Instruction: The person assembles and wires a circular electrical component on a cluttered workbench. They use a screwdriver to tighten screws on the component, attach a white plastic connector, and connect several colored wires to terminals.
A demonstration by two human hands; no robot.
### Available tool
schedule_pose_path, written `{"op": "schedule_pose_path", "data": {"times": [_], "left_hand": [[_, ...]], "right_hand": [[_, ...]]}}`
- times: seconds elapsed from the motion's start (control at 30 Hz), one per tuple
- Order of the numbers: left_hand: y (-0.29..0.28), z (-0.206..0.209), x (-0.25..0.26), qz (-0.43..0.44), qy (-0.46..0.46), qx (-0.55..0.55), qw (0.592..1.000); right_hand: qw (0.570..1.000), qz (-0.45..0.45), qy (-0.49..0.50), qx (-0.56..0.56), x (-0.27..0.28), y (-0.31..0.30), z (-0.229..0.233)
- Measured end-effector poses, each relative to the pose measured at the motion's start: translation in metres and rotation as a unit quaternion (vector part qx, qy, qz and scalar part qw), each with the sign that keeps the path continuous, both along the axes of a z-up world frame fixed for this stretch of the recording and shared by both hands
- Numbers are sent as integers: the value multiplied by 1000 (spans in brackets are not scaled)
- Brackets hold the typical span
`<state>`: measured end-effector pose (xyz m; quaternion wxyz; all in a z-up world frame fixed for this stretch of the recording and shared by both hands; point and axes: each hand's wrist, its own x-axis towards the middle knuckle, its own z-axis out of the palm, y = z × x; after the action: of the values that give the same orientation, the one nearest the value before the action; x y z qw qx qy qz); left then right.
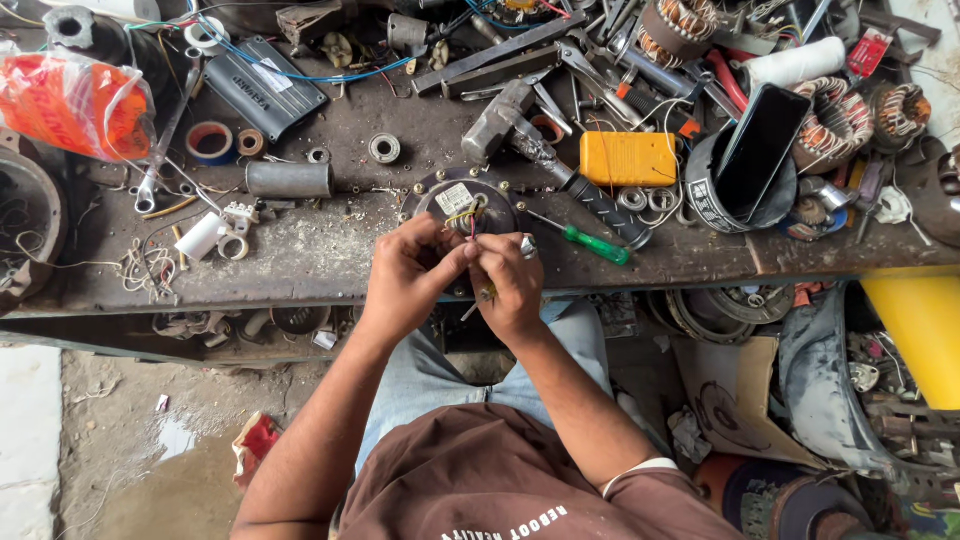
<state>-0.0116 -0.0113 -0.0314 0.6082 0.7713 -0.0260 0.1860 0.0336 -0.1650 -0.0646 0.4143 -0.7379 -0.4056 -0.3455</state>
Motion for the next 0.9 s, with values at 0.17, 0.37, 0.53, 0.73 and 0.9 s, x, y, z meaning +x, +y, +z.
{"op": "schedule_pose_path", "data": {"times": [0.17,0.37,0.53,0.73,0.9], "left_hand": [[5,11,-4,-14,41,-7,999],[-1,21,-8,28,-35,141,989],[-7,24,-18,50,-100,248,962],[2,13,-12,23,3,79,997],[4,-4,0,53,71,-28,996]], "right_hand": [[1000,13,5,19,2,5,2],[1000,8,15,8,0,1,4],[1000,3,22,22,-4,3,1],[1000,-11,9,15,-3,7,2],[1000,-4,19,7,-3,5,3]]}}
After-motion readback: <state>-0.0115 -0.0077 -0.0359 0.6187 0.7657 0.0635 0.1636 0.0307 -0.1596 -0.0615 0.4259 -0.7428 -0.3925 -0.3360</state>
